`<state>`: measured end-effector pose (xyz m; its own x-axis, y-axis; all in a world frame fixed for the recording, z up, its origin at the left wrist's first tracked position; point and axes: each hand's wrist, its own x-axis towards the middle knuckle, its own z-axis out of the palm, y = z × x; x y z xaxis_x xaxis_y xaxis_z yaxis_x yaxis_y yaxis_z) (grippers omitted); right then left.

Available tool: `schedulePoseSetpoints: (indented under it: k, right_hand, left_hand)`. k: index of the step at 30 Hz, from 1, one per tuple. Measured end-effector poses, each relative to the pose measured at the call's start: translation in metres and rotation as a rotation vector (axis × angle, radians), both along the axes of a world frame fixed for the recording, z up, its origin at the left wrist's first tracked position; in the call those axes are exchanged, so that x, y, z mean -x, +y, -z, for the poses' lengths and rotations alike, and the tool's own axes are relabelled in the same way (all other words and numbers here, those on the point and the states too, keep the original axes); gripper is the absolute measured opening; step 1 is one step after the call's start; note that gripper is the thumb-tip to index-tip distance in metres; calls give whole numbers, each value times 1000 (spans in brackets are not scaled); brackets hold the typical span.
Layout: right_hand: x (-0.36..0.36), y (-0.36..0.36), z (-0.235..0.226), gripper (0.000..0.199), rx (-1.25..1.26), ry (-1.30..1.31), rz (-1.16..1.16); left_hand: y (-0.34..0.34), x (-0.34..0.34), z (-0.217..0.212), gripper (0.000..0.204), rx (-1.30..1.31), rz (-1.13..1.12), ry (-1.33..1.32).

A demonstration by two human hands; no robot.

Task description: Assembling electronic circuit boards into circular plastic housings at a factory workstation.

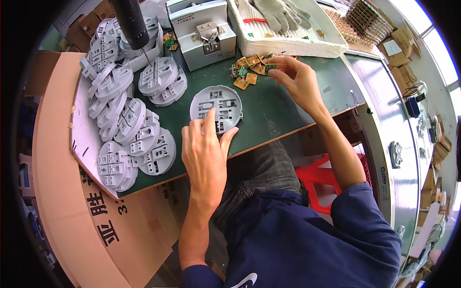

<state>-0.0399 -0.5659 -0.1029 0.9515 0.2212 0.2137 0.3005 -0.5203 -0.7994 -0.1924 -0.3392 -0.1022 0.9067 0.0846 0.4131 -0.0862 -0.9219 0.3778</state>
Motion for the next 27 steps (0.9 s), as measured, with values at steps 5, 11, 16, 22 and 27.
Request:
schedulePoseSetpoints:
  k: [5,11,16,22,27]
  right_hand:
    - [25,5,-10,34,-613,336,-257]
    - [54,25,-21,28,-780,432,-487]
    - [66,38,-29,37,-725,378,-425]
    - [78,46,-32,51,-293,30,-394]
    - [76,53,-27,49,166,-662,-344]
  left_hand:
    - [-3,-17,-7,42,242,182,-304]
    - [-14,-27,-17,30,1019,361,25]
    - [-12,-24,-13,26,1207,360,-26]
    - [4,-23,-11,22,1227,389,76]
    - [16,-23,-6,23,1265,304,189]
